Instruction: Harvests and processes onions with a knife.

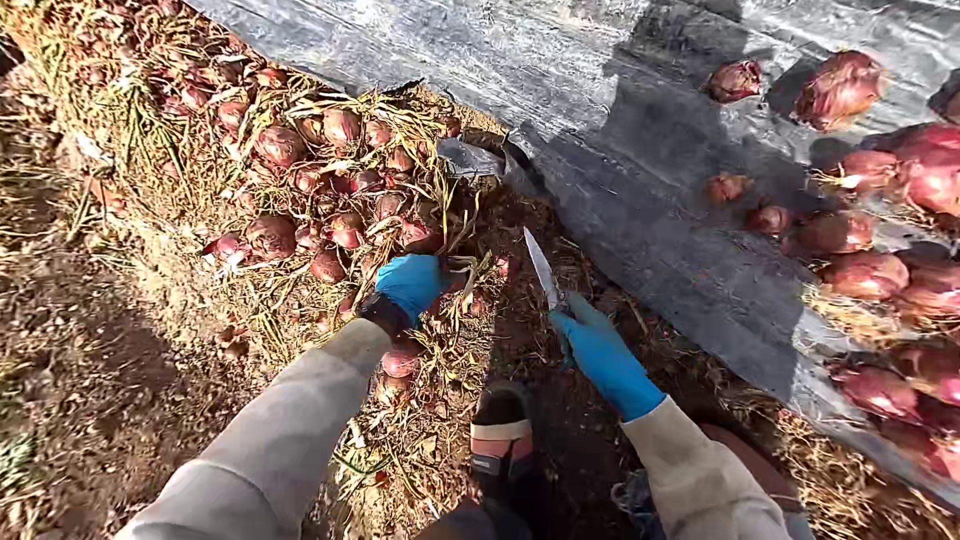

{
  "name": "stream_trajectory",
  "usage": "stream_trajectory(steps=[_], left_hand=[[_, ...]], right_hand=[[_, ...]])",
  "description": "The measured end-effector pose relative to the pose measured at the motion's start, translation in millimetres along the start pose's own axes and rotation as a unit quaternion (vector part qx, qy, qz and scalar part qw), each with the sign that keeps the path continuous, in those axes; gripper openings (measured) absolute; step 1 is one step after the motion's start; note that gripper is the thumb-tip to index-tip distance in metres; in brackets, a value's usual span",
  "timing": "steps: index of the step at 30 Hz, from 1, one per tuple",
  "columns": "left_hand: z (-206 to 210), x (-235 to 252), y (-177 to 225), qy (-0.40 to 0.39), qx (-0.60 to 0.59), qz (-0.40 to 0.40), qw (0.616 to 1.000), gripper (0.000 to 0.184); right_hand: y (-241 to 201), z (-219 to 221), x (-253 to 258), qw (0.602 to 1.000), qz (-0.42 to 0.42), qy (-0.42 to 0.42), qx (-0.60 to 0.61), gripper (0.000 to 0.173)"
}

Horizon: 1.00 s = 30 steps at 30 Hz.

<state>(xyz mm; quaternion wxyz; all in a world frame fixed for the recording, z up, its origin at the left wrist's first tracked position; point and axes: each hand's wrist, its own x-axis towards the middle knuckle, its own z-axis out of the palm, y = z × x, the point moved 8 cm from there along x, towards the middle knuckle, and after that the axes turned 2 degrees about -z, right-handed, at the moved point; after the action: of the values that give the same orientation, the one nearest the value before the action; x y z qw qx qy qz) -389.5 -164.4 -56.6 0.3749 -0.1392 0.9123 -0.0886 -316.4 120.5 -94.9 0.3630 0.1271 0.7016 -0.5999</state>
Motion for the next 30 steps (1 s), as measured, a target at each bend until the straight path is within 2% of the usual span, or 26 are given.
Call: stream_trajectory(steps=[2,5,7,9,11,13,14,15,17,18,20,21,22,23,24,25,26,28,30], left_hand=[[1,-8,0,-0.023,0.007,0.011,1.000,0.060],[17,-28,-6,-0.035,-0.025,-0.004,0.999,0.055],[27,-32,-14,-0.031,-0.126,0.010,0.991,0.052],[16,-58,-7,-0.032,-0.300,0.088,0.949,0.038],[-7,-98,15,-0.026,-0.447,0.224,0.866,0.018],[-31,-130,36,-0.050,-0.538,0.321,0.778,0.016],[-37,-139,39,-0.071,-0.559,0.335,0.755,0.017],[-40,-143,39,-0.099,-0.567,0.332,0.747,0.020],[-36,-148,37,-0.170,-0.584,0.303,0.734,0.031],[-33,-149,37,-0.192,-0.590,0.288,0.730,0.036],[-34,-145,32,-0.160,-0.572,0.254,0.763,0.036],[-41,-141,28,-0.107,-0.538,0.245,0.799,0.030],[-54,-138,22,-0.028,-0.484,0.244,0.840,0.027],[-71,-138,18,0.076,-0.401,0.247,0.879,0.031],[-86,-140,16,0.182,-0.314,0.258,0.895,0.036],[-95,-145,17,0.255,-0.262,0.280,0.888,0.036],[-96,-148,20,0.277,-0.248,0.307,0.876,0.033],[-83,-152,36,0.214,-0.244,0.347,0.880,0.018],[-62,-161,74,0.051,-0.182,0.335,0.923,0.020]], right_hand=[[-2,-15,9,0.998,-0.005,0.042,0.035,0.039],[-4,-23,12,0.993,-0.002,0.074,0.087,0.042],[-1,-14,7,0.995,-0.004,0.063,0.081,0.044],[-3,-3,2,0.996,-0.021,0.029,0.076,0.049],[-18,9,-8,0.994,-0.050,-0.021,0.093,0.061],[-42,16,-24,0.983,-0.119,-0.070,0.122,0.068],[-53,17,-34,0.973,-0.154,-0.084,0.151,0.066],[-61,16,-43,0.965,-0.178,-0.089,0.172,0.064],[-69,13,-55,0.955,-0.200,-0.085,0.204,0.048],[-69,15,-57,0.952,-0.200,-0.088,0.213,0.047],[-64,23,-55,0.955,-0.198,-0.095,0.199,0.051],[-60,26,-53,0.960,-0.191,-0.089,0.183,0.052],[-56,28,-51,0.966,-0.185,-0.083,0.162,0.053],[-51,28,-48,0.970,-0.178,-0.078,0.146,0.054],[-46,30,-44,0.973,-0.165,-0.071,0.143,0.056],[-39,32,-40,0.978,-0.138,-0.067,0.144,0.057],[-31,35,-35,0.981,-0.106,-0.072,0.147,0.058],[-17,45,-27,0.982,-0.055,-0.113,0.144,0.052],[-13,52,-24,0.983,-0.056,-0.090,0.147,0.043]])
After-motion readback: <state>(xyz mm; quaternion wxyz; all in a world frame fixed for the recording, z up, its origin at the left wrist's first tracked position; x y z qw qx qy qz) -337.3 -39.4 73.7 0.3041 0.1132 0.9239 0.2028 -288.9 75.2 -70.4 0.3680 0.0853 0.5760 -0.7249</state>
